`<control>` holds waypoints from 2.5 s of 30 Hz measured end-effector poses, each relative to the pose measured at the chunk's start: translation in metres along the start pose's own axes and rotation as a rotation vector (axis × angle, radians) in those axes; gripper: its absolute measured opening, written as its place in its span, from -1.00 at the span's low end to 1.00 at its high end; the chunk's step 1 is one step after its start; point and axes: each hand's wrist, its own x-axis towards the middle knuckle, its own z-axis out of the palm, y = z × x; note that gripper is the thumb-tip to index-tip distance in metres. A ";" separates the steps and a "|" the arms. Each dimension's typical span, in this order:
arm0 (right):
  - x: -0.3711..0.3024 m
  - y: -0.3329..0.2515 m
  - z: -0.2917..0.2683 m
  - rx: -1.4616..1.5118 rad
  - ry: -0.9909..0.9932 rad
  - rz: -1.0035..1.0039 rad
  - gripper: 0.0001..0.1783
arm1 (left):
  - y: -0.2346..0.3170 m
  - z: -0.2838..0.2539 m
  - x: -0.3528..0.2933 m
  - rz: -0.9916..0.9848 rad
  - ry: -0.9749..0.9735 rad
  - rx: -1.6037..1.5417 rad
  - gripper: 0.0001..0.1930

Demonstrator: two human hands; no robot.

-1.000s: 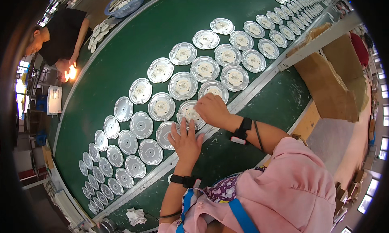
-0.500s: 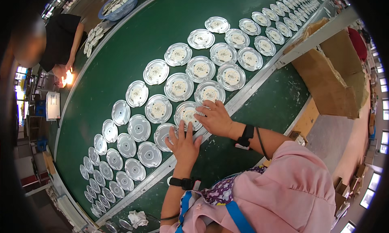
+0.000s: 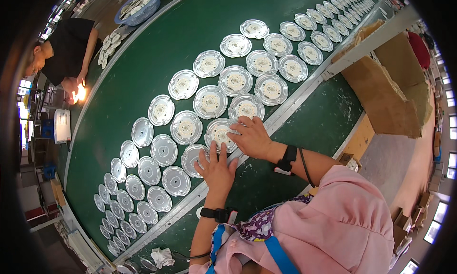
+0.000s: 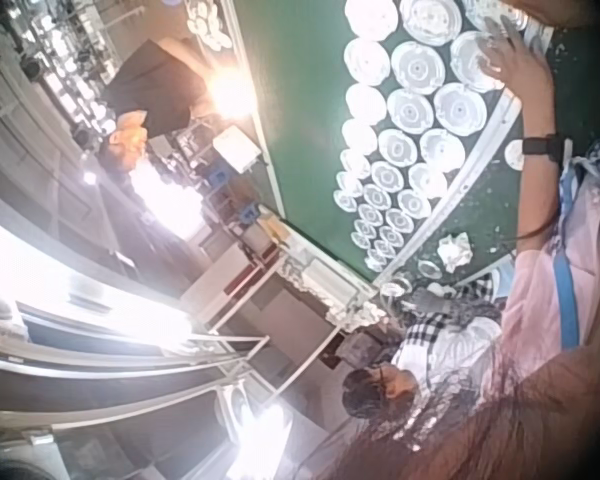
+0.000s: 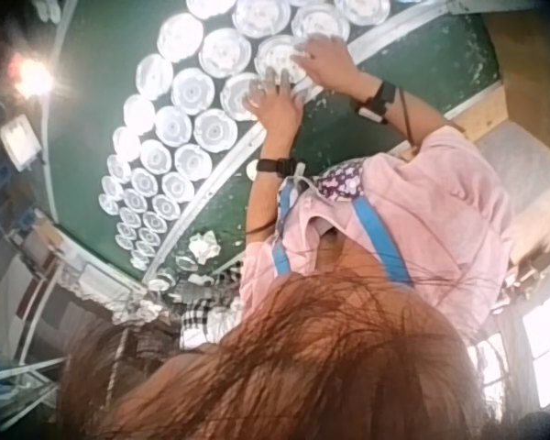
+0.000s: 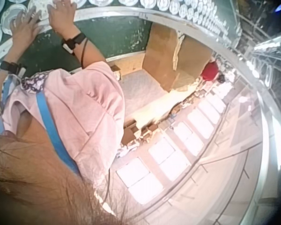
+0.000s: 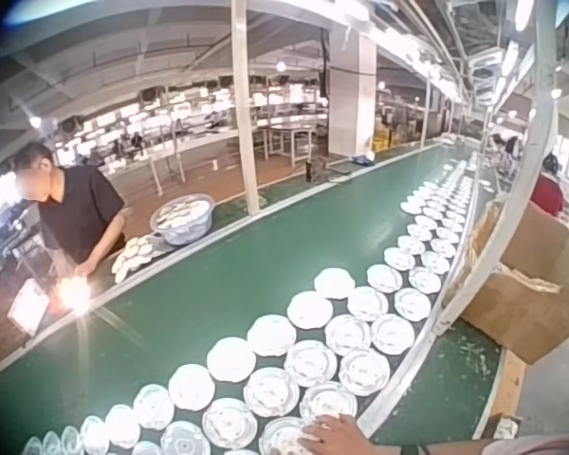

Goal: Manually assembling LED components or electronic circular modules on a production line.

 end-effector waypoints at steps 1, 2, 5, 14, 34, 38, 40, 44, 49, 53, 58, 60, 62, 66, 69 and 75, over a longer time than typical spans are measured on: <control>0.000 0.000 0.000 0.000 -0.001 0.000 -0.67 | 0.000 0.000 0.000 0.000 -0.001 -0.001 -0.43; 0.000 0.000 0.000 0.001 0.000 0.000 -0.68 | 0.000 0.000 -0.001 0.000 -0.001 0.000 -0.43; 0.000 0.000 -0.001 0.009 0.003 0.000 -0.68 | 0.000 0.000 -0.001 -0.001 -0.004 0.001 -0.44; 0.000 -0.001 0.000 0.012 0.023 0.004 -0.70 | 0.000 -0.002 -0.001 -0.005 -0.004 0.005 -0.44; 0.000 -0.005 0.000 0.011 -0.006 0.014 -0.75 | -0.005 -0.008 -0.004 0.017 0.050 -0.049 -0.46; -0.001 0.000 -0.005 0.067 -0.026 0.044 -0.68 | -0.023 -0.020 -0.033 0.067 0.209 -0.287 -0.53; 0.000 0.000 -0.008 0.080 -0.043 0.036 -0.68 | -0.041 -0.026 -0.069 -0.009 0.215 -0.325 -0.54; -0.004 -0.004 -0.011 0.062 -0.026 0.003 -0.68 | -0.065 -0.021 -0.157 -0.189 0.240 -0.226 -0.40; -0.004 -0.019 -0.015 0.042 -0.028 -0.049 -0.66 | -0.054 -0.025 -0.195 -0.433 0.168 -0.094 -0.17; -0.005 -0.031 -0.016 0.074 -0.016 -0.040 -0.64 | -0.066 -0.023 -0.189 -0.456 0.161 -0.089 -0.19; -0.014 -0.052 -0.025 0.196 -0.113 -0.123 -0.65 | -0.072 -0.029 -0.169 -0.352 0.132 -0.152 -0.32; -0.024 -0.062 -0.017 0.304 -0.186 -0.146 -0.65 | -0.073 -0.034 -0.167 -0.524 0.058 -0.318 -0.33; -0.036 -0.074 -0.011 0.399 -0.261 -0.164 -0.64 | -0.073 -0.036 -0.160 -0.687 -0.018 -0.498 -0.34; -0.056 -0.124 -0.012 0.943 -0.590 0.092 -0.59 | -0.068 -0.052 -0.135 -0.981 0.409 -1.497 -0.49; -0.044 -0.136 -0.012 1.202 -0.840 0.256 -0.59 | -0.068 -0.048 -0.126 -0.939 0.439 -1.701 -0.55; -0.026 -0.104 -0.017 1.270 -0.753 0.564 -0.70 | -0.076 -0.043 -0.125 -0.927 0.154 -1.730 -0.70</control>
